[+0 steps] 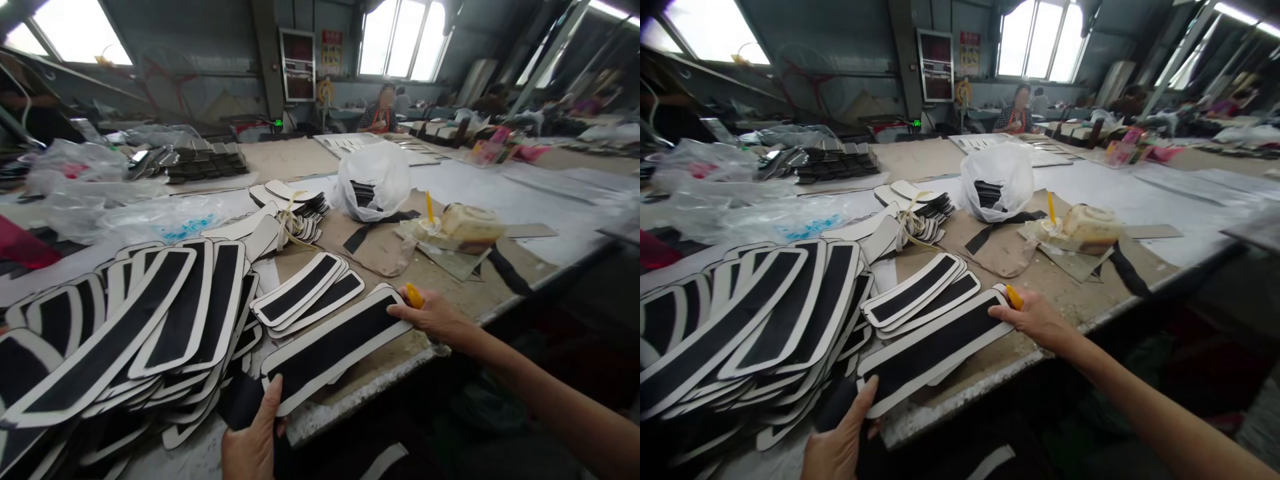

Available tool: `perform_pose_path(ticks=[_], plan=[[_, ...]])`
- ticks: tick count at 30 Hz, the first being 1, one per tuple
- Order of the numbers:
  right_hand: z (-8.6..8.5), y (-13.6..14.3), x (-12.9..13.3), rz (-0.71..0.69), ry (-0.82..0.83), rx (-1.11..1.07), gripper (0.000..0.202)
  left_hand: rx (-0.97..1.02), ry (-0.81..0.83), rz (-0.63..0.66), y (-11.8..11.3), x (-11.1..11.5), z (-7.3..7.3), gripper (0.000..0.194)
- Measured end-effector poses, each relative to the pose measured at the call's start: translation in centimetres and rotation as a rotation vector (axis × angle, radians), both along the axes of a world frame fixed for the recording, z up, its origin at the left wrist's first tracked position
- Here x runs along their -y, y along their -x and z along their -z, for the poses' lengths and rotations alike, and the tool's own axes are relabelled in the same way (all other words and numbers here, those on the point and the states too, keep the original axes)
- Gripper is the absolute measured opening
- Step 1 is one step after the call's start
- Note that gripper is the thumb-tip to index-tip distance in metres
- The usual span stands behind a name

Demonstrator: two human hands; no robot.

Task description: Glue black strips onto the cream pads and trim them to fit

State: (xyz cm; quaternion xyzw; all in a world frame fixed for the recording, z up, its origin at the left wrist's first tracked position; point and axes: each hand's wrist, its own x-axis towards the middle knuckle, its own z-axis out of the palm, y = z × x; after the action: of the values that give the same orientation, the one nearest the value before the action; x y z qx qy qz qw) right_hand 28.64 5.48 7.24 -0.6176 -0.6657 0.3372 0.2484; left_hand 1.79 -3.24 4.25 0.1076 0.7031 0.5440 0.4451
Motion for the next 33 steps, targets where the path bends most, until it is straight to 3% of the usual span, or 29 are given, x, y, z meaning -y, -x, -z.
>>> perform_pose_path(ticks=[10, 15, 20, 30, 33], plan=[[0.0, -0.5, 0.2, -0.1, -0.034, 0.066, 0.028, -0.183, 0.019, -0.017, 0.1, -0.2, 0.7, 0.047], [-0.1, -0.7, 0.3, -0.123, -0.066, 0.096, 0.026, -0.153, 0.006, -0.045, -0.5, -0.3, -0.5, 0.055], [0.2, -1.0, 0.2, -0.154, -0.089, 0.126, 0.028, -0.177, 0.069, -0.077, -1.4, -0.3, -1.8, 0.042], [1.0, -1.5, -0.2, -0.168, -0.07, 0.105, 0.026, -0.389, 0.134, -0.091, -1.9, -0.3, -1.7, 0.033], [0.9, -1.8, -0.4, -0.173, -0.012, 0.042, 0.027, -0.363, 0.11, -0.103, -2.0, -0.4, -1.7, 0.032]])
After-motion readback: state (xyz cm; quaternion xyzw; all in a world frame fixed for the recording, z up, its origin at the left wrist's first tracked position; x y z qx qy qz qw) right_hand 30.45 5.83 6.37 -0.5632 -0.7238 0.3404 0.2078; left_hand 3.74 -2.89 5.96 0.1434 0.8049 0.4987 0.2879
